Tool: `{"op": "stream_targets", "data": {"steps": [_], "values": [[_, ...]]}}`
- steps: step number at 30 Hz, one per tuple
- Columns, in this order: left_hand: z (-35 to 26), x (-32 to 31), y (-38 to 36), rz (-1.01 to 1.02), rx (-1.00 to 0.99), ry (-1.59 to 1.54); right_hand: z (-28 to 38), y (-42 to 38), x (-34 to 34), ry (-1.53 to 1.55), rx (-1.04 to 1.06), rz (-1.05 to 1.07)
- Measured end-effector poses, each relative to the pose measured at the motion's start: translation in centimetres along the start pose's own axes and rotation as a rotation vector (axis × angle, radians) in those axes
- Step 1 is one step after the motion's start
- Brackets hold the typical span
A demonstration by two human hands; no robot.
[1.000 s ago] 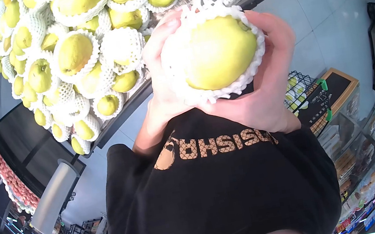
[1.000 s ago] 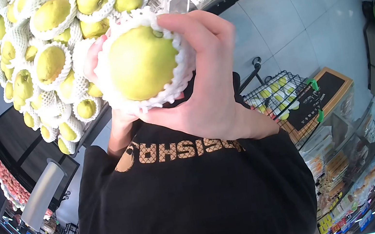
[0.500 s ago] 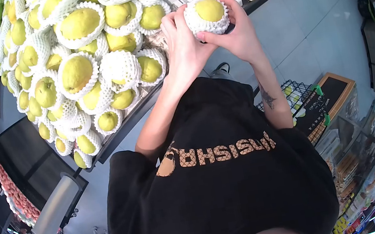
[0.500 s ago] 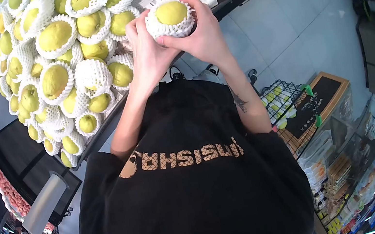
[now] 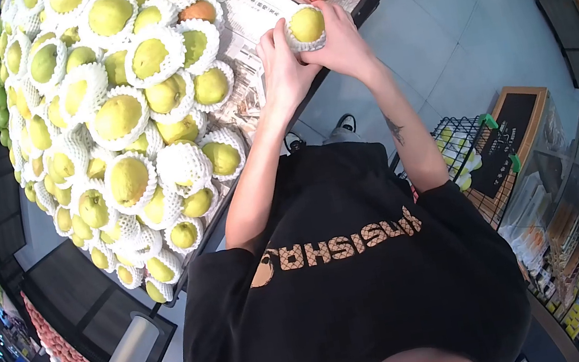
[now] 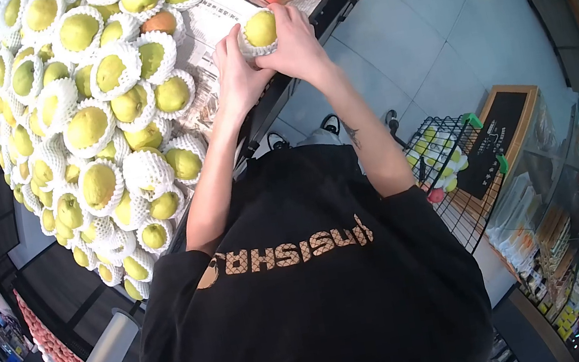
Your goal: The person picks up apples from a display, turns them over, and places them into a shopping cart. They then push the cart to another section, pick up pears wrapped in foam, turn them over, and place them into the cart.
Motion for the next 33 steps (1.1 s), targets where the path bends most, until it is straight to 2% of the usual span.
{"op": "stream_targets", "data": {"steps": [2,8,10,12,14,16,18,20,22,25,26,28,33], "values": [[0.1,0.0,-0.1,0.044,-0.009,-0.013,0.0,-0.2,0.2,-0.081,0.063,-0.064],[-0.1,-0.2,-0.4,0.040,-0.031,0.020,-0.8,-1.3,0.3,0.021,0.017,-0.030],[-0.1,-0.2,-0.9,0.065,-0.028,-0.047,-0.3,-1.9,0.7,0.078,0.038,-0.083],[-1.0,0.6,-1.5,-0.013,-0.070,-0.039,0.6,-3.2,1.1,0.075,0.082,-0.174],[-1.8,1.0,-2.2,-0.009,-0.074,0.003,1.5,-5.2,1.7,0.043,0.172,-0.328],[-2.8,0.9,-3.5,-0.043,-0.121,0.082,2.4,-8.6,2.0,0.079,0.137,-0.456],[-4.5,0.7,-5.6,-0.093,-0.246,0.090,1.8,-12.5,1.1,0.336,-0.005,-0.400],[-4.9,-0.8,-8.2,-0.003,-0.379,-0.073,1.7,-16.3,0.7,0.521,-0.154,-0.322],[-4.3,-4.0,-10.2,0.460,-0.248,-0.354,1.1,-19.7,-0.1,0.496,-0.234,-0.349],[-4.2,-9.0,-12.9,0.841,-0.165,-0.285,-1.5,-23.4,-1.4,0.445,-0.382,-0.399],[-5.0,-10.1,-13.5,0.922,-0.126,-0.255,-2.0,-24.2,-0.6,0.439,-0.404,-0.448],[-6.1,-12.4,-14.2,0.983,-0.156,-0.239,-3.5,-25.7,0.3,0.448,-0.571,-0.378],[-13.4,-20.3,-16.7,1.162,-0.308,-0.278,-7.9,-31.5,7.2,0.405,-0.619,-0.663]]}}
Point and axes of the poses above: each hand's wrist, its own y-axis towards the middle knuckle, its own x-axis out of the back of the hand, z = x × y, the point moved 4 cm from there along y, towards the middle knuckle, and after that the axes turned 5 degrees about x, right-handed, at the moved point
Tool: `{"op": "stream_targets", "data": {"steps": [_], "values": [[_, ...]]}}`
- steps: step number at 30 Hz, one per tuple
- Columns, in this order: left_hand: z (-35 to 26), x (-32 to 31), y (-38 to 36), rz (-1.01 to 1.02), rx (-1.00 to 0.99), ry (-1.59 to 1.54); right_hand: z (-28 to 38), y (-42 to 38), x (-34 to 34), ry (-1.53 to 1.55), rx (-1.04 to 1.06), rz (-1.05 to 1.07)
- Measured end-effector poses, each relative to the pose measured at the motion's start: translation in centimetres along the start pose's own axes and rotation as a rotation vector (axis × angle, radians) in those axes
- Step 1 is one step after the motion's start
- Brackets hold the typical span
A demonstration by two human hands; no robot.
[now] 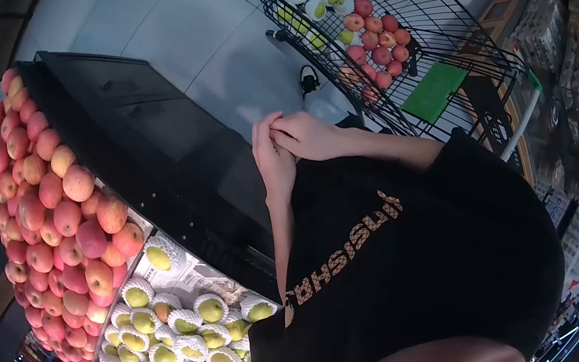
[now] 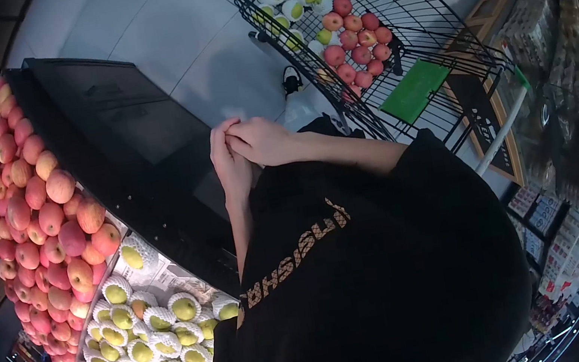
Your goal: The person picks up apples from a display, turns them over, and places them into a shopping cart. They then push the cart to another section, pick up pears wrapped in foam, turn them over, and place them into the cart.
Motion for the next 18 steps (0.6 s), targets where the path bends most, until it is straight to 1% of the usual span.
{"op": "stream_targets", "data": {"steps": [1,2,3,5,6,7,8,9,10,11,12,13,14,15,17,18], "values": [[-0.9,-1.5,2.2,0.033,-0.060,0.008,-0.8,0.7,2.6,-0.017,0.022,-0.050],[-1.7,-3.3,4.5,0.115,-0.065,0.016,-1.8,1.2,5.8,0.022,-0.019,-0.101],[-2.7,-5.1,6.6,0.152,-0.059,0.041,-3.2,1.5,9.0,0.064,-0.061,-0.151],[-4.4,-9.5,10.8,0.273,-0.118,0.129,-8.1,1.5,15.1,0.093,-0.164,-0.432],[-4.0,-11.7,13.1,0.356,-0.141,0.194,-12.0,1.1,17.6,0.142,-0.251,-0.583],[-3.8,-13.9,15.5,0.378,-0.134,0.209,-16.6,0.8,19.7,0.185,-0.332,-0.734],[-3.4,-16.6,17.7,0.450,-0.144,0.270,-21.1,0.5,21.3,0.196,-0.348,-0.746],[-2.7,-19.2,19.5,0.521,-0.150,0.331,-25.8,-0.3,22.0,0.084,-0.494,-0.734],[-1.2,-22.0,21.7,0.543,-0.235,0.352,-29.9,-0.7,22.2,-0.023,-0.644,-0.711],[0.8,-24.9,23.7,0.575,-0.233,0.394,-33.0,-0.7,22.0,0.004,-0.671,-0.708],[3.0,-27.7,25.7,0.609,-0.233,0.436,-35.5,-0.3,21.6,-0.113,-0.654,-0.659],[6.1,-30.2,27.7,0.637,-0.169,0.493,-38.0,0.4,21.7,-0.238,-0.627,-0.609],[9.4,-32.4,29.3,0.665,-0.105,0.549,-40.7,1.4,21.3,-0.140,-0.607,-0.594],[12.0,-34.2,31.0,0.681,-0.088,0.557,-42.3,2.4,21.2,-0.124,-0.624,-0.590],[17.8,-35.8,33.4,0.700,0.226,0.795,-45.1,4.7,20.7,-0.160,-0.690,-0.591],[18.5,-36.5,33.9,0.712,0.241,0.803,-46.9,5.9,20.2,-0.146,-0.704,-0.584]]}}
Point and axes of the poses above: each hand's wrist, its own y-axis towards the middle knuckle, its own x-axis out of the back of the hand, z = x × y, the point moved 4 cm from there along y, towards the middle knuckle, and after that the axes turned 5 degrees about x, right-handed, at the moved point
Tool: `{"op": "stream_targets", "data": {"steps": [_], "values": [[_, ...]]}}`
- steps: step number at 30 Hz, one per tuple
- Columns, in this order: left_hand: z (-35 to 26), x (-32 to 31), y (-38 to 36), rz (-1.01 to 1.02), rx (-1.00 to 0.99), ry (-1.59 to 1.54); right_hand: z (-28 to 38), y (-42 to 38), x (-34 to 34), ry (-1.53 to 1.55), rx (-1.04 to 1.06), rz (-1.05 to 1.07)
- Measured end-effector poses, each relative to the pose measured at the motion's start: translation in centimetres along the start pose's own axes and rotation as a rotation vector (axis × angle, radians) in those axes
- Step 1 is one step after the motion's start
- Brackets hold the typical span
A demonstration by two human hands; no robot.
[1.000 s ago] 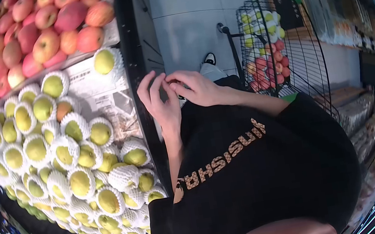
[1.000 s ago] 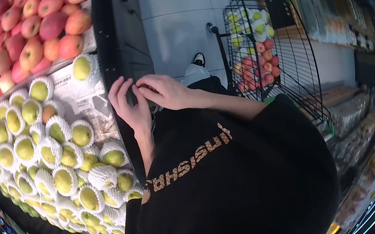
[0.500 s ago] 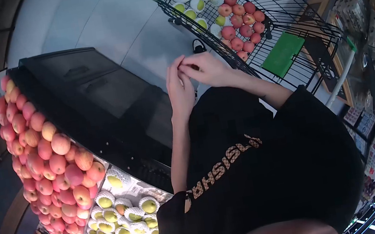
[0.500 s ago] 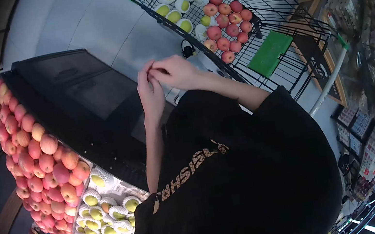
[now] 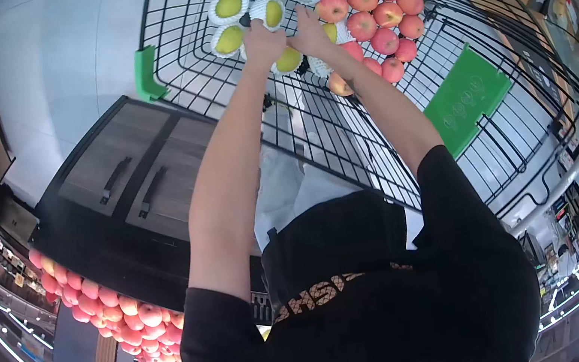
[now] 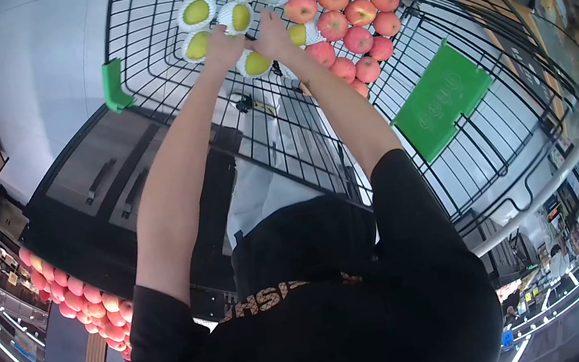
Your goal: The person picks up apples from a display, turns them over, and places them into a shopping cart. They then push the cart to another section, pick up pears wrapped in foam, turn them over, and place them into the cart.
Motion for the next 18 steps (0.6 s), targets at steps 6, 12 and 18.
{"op": "stream_targets", "data": {"steps": [6,12,18], "values": [[1.2,-1.7,3.9,-0.070,0.122,-0.224,-2.0,3.3,-4.6,0.141,-0.191,-0.043],[2.2,-1.6,4.9,-0.058,0.193,-0.356,-1.9,4.9,-4.8,0.233,-0.359,-0.051],[3.5,-2.1,5.2,-0.072,0.306,-0.532,-2.0,4.7,-3.8,0.287,-0.335,0.029]]}}
Point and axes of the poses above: each hand's wrist, its own y-axis towards the middle knuckle, its own x-axis out of the back of the hand, z = x × y, the point moved 4 cm from there along y, towards the middle knuckle, and after that the axes turned 5 degrees about x, right-handed, at the moved point
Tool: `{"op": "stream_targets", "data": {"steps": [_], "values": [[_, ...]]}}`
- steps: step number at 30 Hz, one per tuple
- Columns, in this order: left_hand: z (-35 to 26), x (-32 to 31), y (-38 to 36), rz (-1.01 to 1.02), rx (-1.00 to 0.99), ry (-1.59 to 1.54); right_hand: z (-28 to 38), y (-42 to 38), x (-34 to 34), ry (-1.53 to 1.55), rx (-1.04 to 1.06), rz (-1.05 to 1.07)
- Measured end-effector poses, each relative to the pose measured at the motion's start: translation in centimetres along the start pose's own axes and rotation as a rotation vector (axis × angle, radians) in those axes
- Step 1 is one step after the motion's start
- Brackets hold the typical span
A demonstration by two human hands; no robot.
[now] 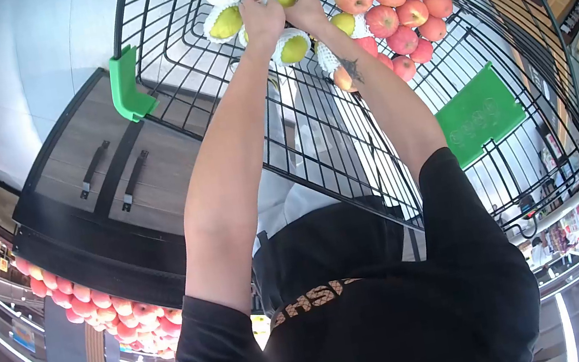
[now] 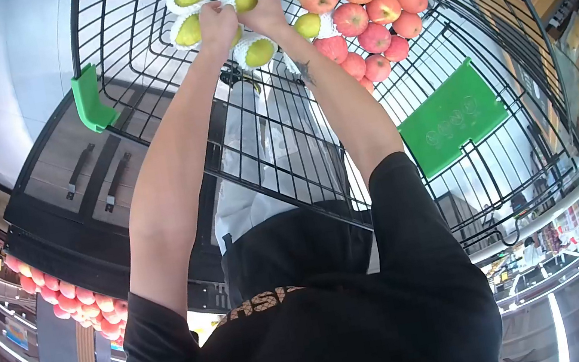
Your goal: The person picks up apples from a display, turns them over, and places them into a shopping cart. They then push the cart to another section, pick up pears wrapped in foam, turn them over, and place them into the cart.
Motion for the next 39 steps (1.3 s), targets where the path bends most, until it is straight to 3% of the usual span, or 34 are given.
{"op": "stream_targets", "data": {"steps": [2,4,9,13,14,17,19,20,22,25,27,29,31,33,39], "values": [[0.2,0.1,-0.7,-0.039,0.032,-0.076,0.5,-0.7,0.4,0.032,0.047,0.029],[-0.6,0.6,-2.4,-0.117,-0.055,0.098,1.1,-2.6,1.1,0.039,0.036,0.005],[-4.6,4.2,-9.5,-0.096,-0.192,0.016,6.3,-8.7,4.9,0.175,0.068,-0.014],[-8.4,10.1,-18.6,0.067,-0.305,-0.414,15.0,-15.2,8.7,0.356,0.320,0.032],[-8.4,11.9,-21.1,0.039,-0.306,-0.435,17.7,-17.7,9.3,0.466,0.423,0.078],[-7.3,17.7,-28.5,-0.059,-0.324,-0.716,24.6,-25.4,9.3,0.415,0.593,0.262],[-5.3,20.5,-33.2,0.359,-0.324,-0.986,27.4,-30.4,7.9,0.420,0.663,0.392],[-3.8,22.2,-35.6,0.315,-0.352,-1.017,28.4,-32.7,6.9,0.367,0.760,0.465],[-0.8,24.6,-40.2,0.420,-0.376,-1.208,29.9,-37.4,4.5,0.285,0.841,0.568],[3.9,28.9,-47.0,0.150,-0.589,-1.123,31.7,-43.9,0.7,0.176,0.962,0.746],[8.0,30.6,-51.0,-0.012,-0.617,-1.118,32.5,-48.1,-1.8,0.115,1.069,0.865],[11.8,31.6,-54.8,-0.293,-0.669,-0.950,33.4,-52.5,-3.9,-0.061,1.351,0.866],[15.1,31.9,-57.8,-0.475,-0.624,-0.948,32.9,-56.2,-6.0,-0.062,1.390,0.980],[17.6,32.2,-60.4,-0.784,-0.618,-0.659,32.5,-59.4,-7.7,-0.201,1.480,1.045],[24.5,30.8,-64.2,-1.011,-0.550,-0.897,30.6,-65.6,-12.2,-0.383,1.530,1.194]]}}
Point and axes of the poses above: each hand's wrist, its own y-axis towards the middle knuckle, its own x-axis out of the back of the hand, z = x × y, the point moved 4 cm from there along y, towards the middle knuckle, and after that the axes turned 5 degrees about x, right-handed, at the moved point
